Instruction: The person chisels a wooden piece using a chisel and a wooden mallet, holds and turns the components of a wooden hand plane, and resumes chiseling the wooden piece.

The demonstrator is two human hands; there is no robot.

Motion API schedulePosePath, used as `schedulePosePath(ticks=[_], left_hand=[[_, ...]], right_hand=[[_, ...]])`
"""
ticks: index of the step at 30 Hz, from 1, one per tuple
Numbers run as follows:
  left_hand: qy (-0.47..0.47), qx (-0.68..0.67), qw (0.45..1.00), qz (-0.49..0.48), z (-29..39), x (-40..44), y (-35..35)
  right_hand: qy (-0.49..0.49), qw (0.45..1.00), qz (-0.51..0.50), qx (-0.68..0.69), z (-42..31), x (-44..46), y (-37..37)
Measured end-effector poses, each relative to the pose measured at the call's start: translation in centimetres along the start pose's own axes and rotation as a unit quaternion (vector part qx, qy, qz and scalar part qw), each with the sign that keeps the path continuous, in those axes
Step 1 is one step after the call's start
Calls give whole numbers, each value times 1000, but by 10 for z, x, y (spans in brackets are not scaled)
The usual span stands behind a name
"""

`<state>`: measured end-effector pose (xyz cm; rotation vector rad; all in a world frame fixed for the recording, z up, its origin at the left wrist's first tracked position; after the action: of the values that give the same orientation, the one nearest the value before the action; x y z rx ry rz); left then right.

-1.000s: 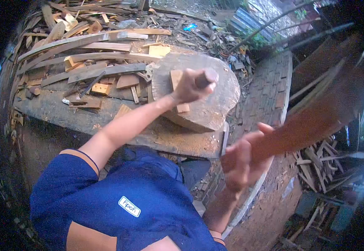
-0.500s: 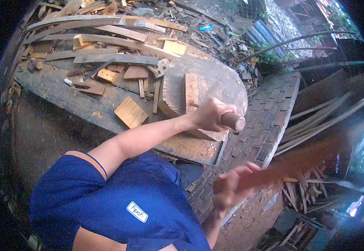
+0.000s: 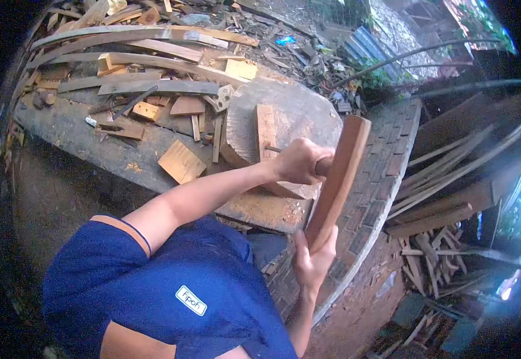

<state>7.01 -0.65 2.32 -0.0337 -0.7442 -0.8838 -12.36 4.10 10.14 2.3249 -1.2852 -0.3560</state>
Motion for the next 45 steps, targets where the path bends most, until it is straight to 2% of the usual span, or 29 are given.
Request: schedulePosePath(ticks=[1, 2, 3, 5, 6, 7, 9, 11, 12, 13, 15, 16, 17, 18, 19, 20, 23, 26, 29, 31, 34, 36, 45], left_hand=[[0, -2, 1000, -1, 2, -1, 1], [2, -7, 1000, -10, 4, -6, -1], [5, -7, 1000, -12, 3, -8, -1], [1, -17, 1000, -3, 3, -8, -1], [-2, -20, 1000, -9, 3, -7, -2], [-2, -15, 1000, -2, 1, -5, -2], [-3, -6, 1000, 13, 0, -4, -3], [4, 20, 1000, 11, -4, -1, -1], [-3, -3, 1000, 10, -2, -1, 3], [-14, -25, 1000, 7, -3, 1, 6], [-11, -133, 984, 118, -23, 11, 14], [46, -87, 988, 121, -21, 13, 39], [44, -97, 980, 170, -43, 12, 46], [82, -62, 974, 201, -72, 11, 59], [175, -139, 950, 219, -84, 9, 74], [218, -231, 912, 259, -90, 7, 86], [268, -337, 853, 296, -102, -2, 104], [249, -339, 866, 271, -79, 2, 104], [195, -304, 909, 207, -58, 13, 93], [220, -279, 921, 161, -46, 16, 84], [182, -239, 943, 142, -44, 17, 71], [148, -151, 970, 122, -45, 17, 68], [146, -172, 966, 125, -48, 13, 59]], right_hand=[[37, 999, 4, -10, -18, -4, 3], [108, 989, 87, 43, -12, -2, 8], [95, 985, 65, 127, -16, -8, 18], [172, 944, 182, 216, -36, -8, 10], [116, 955, 189, 195, -27, -9, 6], [184, 978, 87, -40, -16, 4, 5], [77, 995, 2, -67, 16, 5, -14], [19, 998, -54, -19, 25, -7, -9], [-40, 998, -46, 9, 26, -14, -11], [-44, 998, -41, 12, 31, -17, -14], [88, 995, 18, -39, 33, -19, -15], [2, 999, 10, -41, 36, -23, -12], [-1, 999, 17, -37, 41, -26, -11], [-15, 1000, 15, -2, 50, -29, -11], [-26, 999, 12, 33, 56, -31, -11], [-26, 999, 15, 37, 57, -34, -10], [-49, 996, 21, 64, 63, -39, -8], [-46, 997, 28, 57, 71, -42, -4], [-19, 997, 18, 74, 72, -39, -3], [-50, 995, 28, 80, 64, -39, -1], [-37, 997, 34, 57, 71, -38, -2], [-49, 996, 35, 59, 69, -40, -3], [-74, 997, 21, 31, 73, -42, -2]])
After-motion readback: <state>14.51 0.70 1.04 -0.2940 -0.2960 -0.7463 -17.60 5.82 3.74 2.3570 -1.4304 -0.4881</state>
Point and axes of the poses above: each hand's wrist, its own x-axis towards the middle knuckle, its own y-axis out of the back of the hand, z = x × y, the point moved 4 cm from there along x, towards the middle knuckle, and after that the axes turned 5 degrees about x, right-handed, at the moved point
